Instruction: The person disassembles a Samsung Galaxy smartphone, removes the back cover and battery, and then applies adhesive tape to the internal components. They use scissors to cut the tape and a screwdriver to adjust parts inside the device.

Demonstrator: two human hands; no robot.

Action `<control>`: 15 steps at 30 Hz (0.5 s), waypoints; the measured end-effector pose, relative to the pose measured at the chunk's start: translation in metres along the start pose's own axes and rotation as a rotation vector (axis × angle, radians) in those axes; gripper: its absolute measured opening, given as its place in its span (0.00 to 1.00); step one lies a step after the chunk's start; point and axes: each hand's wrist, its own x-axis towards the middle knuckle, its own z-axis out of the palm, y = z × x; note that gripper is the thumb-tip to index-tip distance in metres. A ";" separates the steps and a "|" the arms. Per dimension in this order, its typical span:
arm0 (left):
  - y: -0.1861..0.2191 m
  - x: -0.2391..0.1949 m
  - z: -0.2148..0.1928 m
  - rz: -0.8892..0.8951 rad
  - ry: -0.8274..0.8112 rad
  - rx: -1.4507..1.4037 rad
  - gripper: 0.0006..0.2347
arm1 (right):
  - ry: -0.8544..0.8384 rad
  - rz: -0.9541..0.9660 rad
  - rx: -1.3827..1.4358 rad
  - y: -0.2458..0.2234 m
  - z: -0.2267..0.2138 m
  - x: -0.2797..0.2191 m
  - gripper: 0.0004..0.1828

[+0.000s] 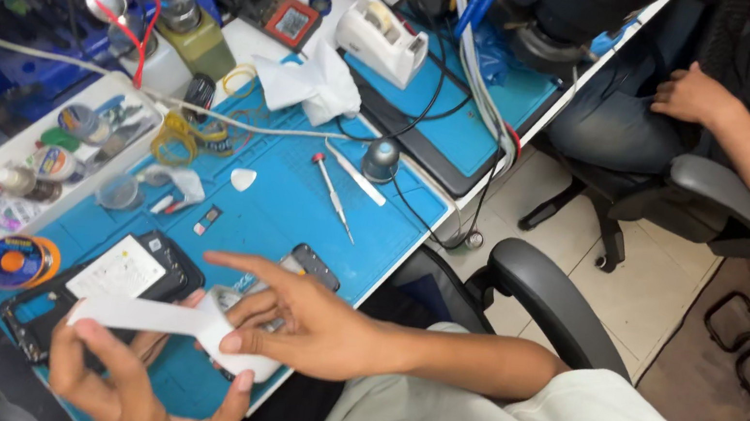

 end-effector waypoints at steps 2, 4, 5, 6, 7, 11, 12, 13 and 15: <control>-0.001 0.007 0.001 0.009 0.033 -0.007 0.50 | -0.013 -0.002 -0.092 -0.008 -0.004 0.003 0.42; 0.002 0.007 -0.003 -0.014 0.034 -0.009 0.51 | -0.033 0.040 -0.180 -0.013 -0.008 0.000 0.39; 0.004 0.006 -0.008 -0.034 0.034 0.006 0.51 | -0.021 -0.017 -0.262 -0.016 -0.012 0.000 0.37; 0.005 0.006 -0.014 -0.055 0.035 0.021 0.52 | -0.008 -0.076 -0.342 -0.020 -0.020 0.000 0.34; 0.007 0.004 -0.022 -0.078 0.017 0.054 0.52 | -0.015 -0.138 -0.414 -0.024 -0.028 0.002 0.32; 0.008 0.003 -0.043 -0.179 0.011 0.097 0.54 | 0.177 -0.266 -0.567 -0.045 -0.063 0.016 0.27; 0.007 0.003 -0.046 -0.207 0.024 0.086 0.55 | 0.217 -0.245 -0.606 -0.052 -0.073 0.023 0.27; 0.006 0.002 -0.050 -0.206 0.030 0.122 0.55 | 0.261 -0.220 -0.642 -0.059 -0.081 0.031 0.27; 0.002 0.001 -0.056 -0.196 0.037 0.188 0.55 | 0.182 -0.341 -0.619 -0.071 -0.095 0.052 0.26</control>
